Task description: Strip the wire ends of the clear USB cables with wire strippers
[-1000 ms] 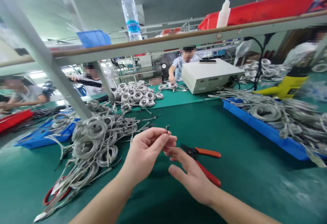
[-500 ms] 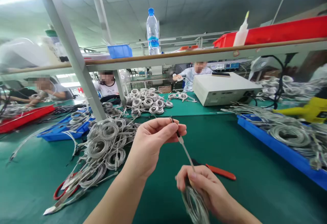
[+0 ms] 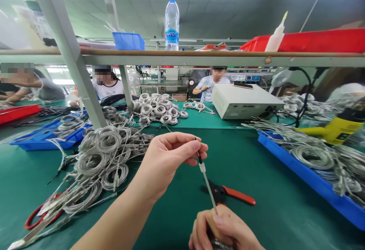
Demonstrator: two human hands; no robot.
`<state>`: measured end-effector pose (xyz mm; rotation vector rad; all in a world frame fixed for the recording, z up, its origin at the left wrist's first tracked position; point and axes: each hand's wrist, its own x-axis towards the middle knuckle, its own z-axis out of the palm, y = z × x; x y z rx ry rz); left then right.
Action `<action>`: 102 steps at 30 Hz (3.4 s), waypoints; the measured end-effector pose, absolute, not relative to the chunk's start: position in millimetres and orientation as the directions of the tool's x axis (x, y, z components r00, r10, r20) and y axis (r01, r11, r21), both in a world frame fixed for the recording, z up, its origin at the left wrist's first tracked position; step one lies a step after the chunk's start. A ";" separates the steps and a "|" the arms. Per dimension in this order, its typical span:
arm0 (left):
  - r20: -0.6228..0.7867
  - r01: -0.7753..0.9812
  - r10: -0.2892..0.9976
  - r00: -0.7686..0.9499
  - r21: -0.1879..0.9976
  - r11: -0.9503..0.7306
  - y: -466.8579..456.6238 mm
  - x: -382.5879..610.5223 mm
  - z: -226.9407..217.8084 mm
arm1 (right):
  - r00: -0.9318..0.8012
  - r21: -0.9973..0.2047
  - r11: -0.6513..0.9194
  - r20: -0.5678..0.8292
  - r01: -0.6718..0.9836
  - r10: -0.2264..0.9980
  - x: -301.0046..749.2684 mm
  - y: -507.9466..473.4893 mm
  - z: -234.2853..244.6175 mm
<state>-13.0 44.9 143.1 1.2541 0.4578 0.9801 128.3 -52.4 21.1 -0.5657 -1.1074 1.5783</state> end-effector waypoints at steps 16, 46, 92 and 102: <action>0.203 -0.342 0.799 0.566 0.940 0.003 46.4 -13.7 140.7 | -0.356 -0.937 -0.035 0.097 -0.347 0.930 129.2 -54.4 18.9; 0.285 -0.450 0.826 0.487 0.892 -0.042 40.9 -27.7 151.6 | 0.158 -0.882 0.455 0.470 0.124 0.868 107.2 -17.5 112.9; 0.168 -0.271 0.675 0.718 0.961 0.049 32.6 -13.0 144.1 | 0.198 -0.882 0.459 0.471 0.103 0.860 138.0 -36.5 127.4; 0.195 -0.306 0.684 0.703 0.951 0.043 32.3 -6.8 139.8 | 0.266 -0.880 0.448 0.475 0.157 0.839 134.7 -35.0 128.8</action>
